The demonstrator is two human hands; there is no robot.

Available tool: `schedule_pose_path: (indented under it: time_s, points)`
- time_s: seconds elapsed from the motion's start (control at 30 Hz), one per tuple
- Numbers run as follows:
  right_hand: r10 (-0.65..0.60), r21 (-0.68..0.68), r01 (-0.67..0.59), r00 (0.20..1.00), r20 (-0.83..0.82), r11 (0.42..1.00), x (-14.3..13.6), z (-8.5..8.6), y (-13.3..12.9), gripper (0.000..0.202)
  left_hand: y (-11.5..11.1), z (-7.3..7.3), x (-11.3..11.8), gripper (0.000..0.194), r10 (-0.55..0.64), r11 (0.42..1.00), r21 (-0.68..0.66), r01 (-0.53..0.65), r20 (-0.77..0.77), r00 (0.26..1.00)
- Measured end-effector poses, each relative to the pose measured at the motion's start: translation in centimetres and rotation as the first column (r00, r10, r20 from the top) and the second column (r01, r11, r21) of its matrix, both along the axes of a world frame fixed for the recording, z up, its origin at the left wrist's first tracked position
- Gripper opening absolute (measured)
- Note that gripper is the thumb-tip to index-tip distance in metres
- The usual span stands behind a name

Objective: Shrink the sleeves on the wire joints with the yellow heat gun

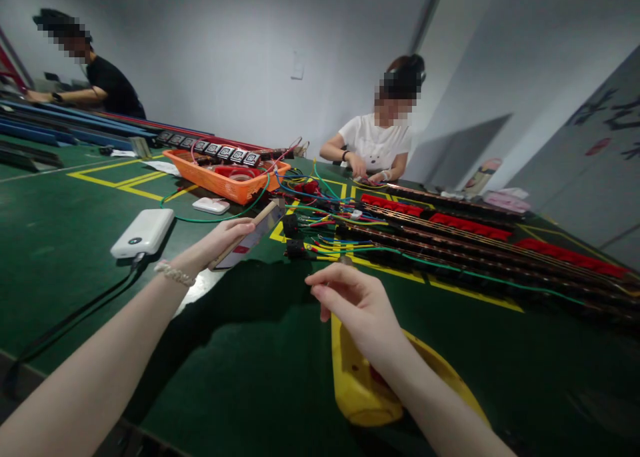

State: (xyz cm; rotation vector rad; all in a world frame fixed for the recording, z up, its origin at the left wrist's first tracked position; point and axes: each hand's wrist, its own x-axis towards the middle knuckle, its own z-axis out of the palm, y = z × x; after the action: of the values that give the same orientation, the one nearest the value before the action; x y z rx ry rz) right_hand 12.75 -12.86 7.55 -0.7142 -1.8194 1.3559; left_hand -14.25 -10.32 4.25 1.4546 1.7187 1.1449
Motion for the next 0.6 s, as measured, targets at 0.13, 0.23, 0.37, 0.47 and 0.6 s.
schedule_pose_path:
  time_s: [0.13,0.23,0.37,0.47,0.6]
  points:
    - [0.022,0.211,-0.056,0.987,0.158,0.976,0.1,0.3,-0.6,0.012,0.4,-0.9,-2.3,0.064,0.075,0.997,0.023,-0.072,-0.460,0.885]
    - [-0.017,0.365,-0.070,0.973,0.231,0.928,0.6,0.7,-1.1,0.012,0.5,-2.0,-3.2,0.068,0.092,0.990,-0.013,-0.139,-0.692,0.716]
    - [-0.106,0.525,-0.076,0.946,0.307,0.848,3.4,-0.3,-2.0,0.015,1.0,-3.2,-4.1,0.068,0.044,0.993,-0.035,-0.110,-0.760,0.649]
    - [-0.200,0.588,-0.052,0.914,0.354,0.807,7.1,-2.3,-2.8,0.025,1.6,-3.7,-4.5,0.070,0.046,0.993,-0.036,-0.117,-0.772,0.634]
    - [-0.391,0.781,-0.146,0.801,0.454,0.607,11.2,-5.2,-3.4,0.066,2.1,-4.0,-2.4,0.070,0.145,0.988,0.075,-0.138,-0.773,0.617]
